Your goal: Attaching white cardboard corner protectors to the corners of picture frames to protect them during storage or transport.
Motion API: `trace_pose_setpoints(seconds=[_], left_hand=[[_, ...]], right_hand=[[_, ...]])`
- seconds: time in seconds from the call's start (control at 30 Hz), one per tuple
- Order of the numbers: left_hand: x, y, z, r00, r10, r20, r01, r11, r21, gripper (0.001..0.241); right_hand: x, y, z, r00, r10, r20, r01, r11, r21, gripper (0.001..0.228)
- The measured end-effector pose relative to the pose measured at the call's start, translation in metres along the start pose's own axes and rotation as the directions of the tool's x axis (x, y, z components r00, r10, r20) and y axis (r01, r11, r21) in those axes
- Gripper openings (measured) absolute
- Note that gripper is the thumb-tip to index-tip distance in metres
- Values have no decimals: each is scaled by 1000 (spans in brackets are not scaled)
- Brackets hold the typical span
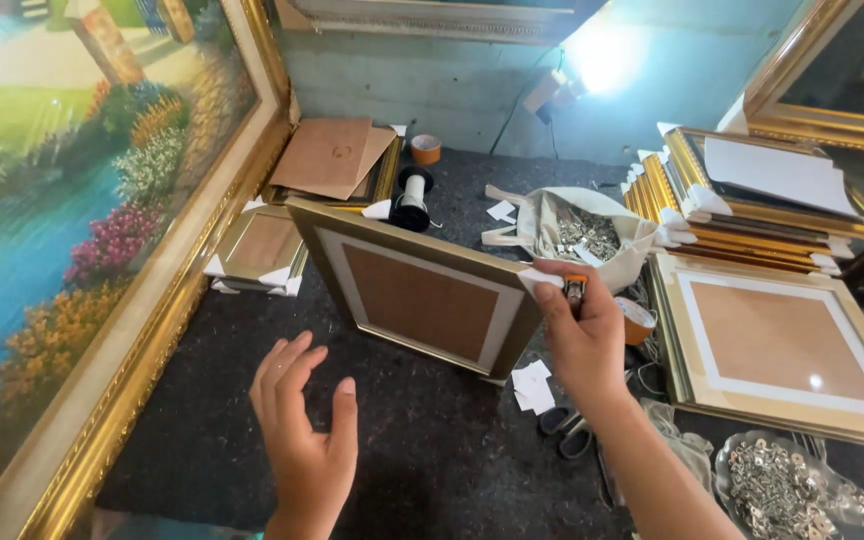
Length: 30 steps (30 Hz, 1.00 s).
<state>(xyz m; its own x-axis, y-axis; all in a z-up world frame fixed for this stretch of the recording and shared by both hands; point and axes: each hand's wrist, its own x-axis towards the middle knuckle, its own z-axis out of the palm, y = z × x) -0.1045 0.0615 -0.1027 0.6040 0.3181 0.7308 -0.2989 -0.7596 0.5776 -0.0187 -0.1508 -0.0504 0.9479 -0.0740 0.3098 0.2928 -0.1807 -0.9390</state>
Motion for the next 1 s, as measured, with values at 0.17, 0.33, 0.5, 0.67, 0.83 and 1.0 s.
trace_pose_setpoints(seconds=[0.17,0.33,0.5,0.67,0.83,1.0], left_hand=[[20,-2,7,996,-86,27,86,996,2,31],[61,5,30,991,-79,105,88,992,-87,49],[106,26,70,948,-73,310,112,987,-111,85],[122,45,112,868,-123,481,200,973,-111,62],[128,49,128,824,-154,545,175,985,14,52],[146,51,111,863,-101,495,114,993,4,43]], right_hand=[[19,15,-19,996,43,-81,-36,996,86,25],[20,35,-47,983,99,-158,-55,964,261,22],[13,65,-86,960,201,-192,-48,800,599,17],[12,85,-102,896,288,-338,-12,777,629,18],[16,87,-108,847,367,-386,-72,797,600,25],[17,71,-88,749,510,-423,-224,796,563,18]])
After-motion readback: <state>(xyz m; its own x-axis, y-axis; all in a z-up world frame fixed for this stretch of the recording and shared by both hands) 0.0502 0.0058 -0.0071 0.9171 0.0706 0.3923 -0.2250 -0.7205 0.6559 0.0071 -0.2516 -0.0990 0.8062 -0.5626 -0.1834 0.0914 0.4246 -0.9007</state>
